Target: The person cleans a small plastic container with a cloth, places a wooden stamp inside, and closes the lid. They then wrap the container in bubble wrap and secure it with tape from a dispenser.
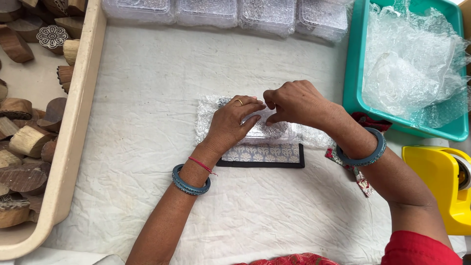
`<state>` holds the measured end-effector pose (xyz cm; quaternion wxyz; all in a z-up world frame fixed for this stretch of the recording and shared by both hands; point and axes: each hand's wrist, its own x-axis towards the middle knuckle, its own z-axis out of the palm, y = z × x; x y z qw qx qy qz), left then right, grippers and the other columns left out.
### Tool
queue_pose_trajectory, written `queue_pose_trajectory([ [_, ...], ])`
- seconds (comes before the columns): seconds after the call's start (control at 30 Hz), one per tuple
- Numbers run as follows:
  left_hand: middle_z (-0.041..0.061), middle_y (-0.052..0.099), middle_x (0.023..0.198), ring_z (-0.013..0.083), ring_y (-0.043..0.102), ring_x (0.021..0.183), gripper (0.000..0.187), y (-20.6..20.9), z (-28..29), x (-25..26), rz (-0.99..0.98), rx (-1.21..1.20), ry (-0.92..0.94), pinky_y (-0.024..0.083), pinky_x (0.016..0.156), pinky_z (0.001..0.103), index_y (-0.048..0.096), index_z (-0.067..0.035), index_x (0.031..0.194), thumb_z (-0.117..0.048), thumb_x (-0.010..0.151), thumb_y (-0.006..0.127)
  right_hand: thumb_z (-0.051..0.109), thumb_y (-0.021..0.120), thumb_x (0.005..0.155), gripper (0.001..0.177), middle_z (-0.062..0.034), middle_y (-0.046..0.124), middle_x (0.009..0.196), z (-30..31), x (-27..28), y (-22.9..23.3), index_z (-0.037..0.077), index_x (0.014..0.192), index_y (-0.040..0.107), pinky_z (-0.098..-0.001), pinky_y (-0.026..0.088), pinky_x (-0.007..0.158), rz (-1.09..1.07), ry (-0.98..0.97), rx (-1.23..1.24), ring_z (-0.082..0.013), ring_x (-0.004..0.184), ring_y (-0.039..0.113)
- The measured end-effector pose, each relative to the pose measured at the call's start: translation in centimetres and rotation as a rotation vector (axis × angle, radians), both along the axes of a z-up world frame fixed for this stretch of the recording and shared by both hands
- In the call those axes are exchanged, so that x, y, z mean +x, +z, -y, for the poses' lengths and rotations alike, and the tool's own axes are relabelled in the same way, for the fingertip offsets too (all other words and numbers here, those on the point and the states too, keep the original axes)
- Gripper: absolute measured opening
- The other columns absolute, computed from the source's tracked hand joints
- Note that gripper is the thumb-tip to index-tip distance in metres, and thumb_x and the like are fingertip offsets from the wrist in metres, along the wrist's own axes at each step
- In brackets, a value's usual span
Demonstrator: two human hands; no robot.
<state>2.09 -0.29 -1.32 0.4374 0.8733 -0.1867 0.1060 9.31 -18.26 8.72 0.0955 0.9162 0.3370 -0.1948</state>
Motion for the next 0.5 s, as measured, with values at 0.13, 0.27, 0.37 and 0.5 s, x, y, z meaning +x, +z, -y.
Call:
queue_pose_trajectory([
  [0.13, -0.001, 0.070, 0.128, 0.0156, 0.065, 0.122, 0.025, 0.1, -0.1, 0.0, 0.013, 0.008, -0.012, 0.059, 0.094, 0.032, 0.075, -0.020, 0.118, -0.025, 0.093, 0.074, 0.055, 0.083, 0.073, 0.047, -0.0008, 0.074, 0.071, 0.8, 1.6, 0.5, 0.012, 0.088, 0.071, -0.0387, 0.053, 0.065, -0.107, -0.016, 0.097, -0.0189, 0.071, 0.071],
  [0.27, -0.002, 0.071, 0.126, 0.0148, 0.065, 0.121, 0.022, 0.2, -0.1, -0.2, 0.030, -0.002, -0.013, 0.059, 0.095, 0.031, 0.075, -0.019, 0.115, -0.024, 0.093, 0.074, 0.054, 0.081, 0.080, 0.047, -0.0040, 0.072, 0.073, 3.8, 3.5, -0.8, 0.009, 0.088, 0.069, -0.0373, 0.052, 0.060, 0.131, -0.060, 0.172, -0.0200, 0.070, 0.069],
  [0.37, -0.003, 0.072, 0.124, 0.0145, 0.066, 0.121, 0.021, 0.4, -0.1, -0.1, 0.036, -0.016, -0.011, 0.059, 0.095, 0.031, 0.076, -0.019, 0.114, -0.023, 0.093, 0.074, 0.043, 0.076, 0.094, 0.035, -0.0048, 0.072, 0.078, 6.4, 2.5, 0.2, 0.008, 0.089, 0.070, -0.0368, 0.051, 0.058, 0.267, -0.142, 0.404, -0.0200, 0.067, 0.067],
  [0.5, -0.003, 0.072, 0.123, 0.0145, 0.066, 0.121, 0.021, 0.8, -0.2, -0.3, 0.007, -0.052, -0.011, 0.059, 0.096, 0.031, 0.076, -0.018, 0.113, -0.022, 0.092, 0.075, 0.030, 0.074, 0.097, 0.024, -0.0049, 0.072, 0.085, 8.7, -1.4, 1.1, 0.007, 0.092, 0.071, -0.0334, 0.055, 0.060, 0.186, -0.290, 0.626, -0.0169, 0.068, 0.069],
])
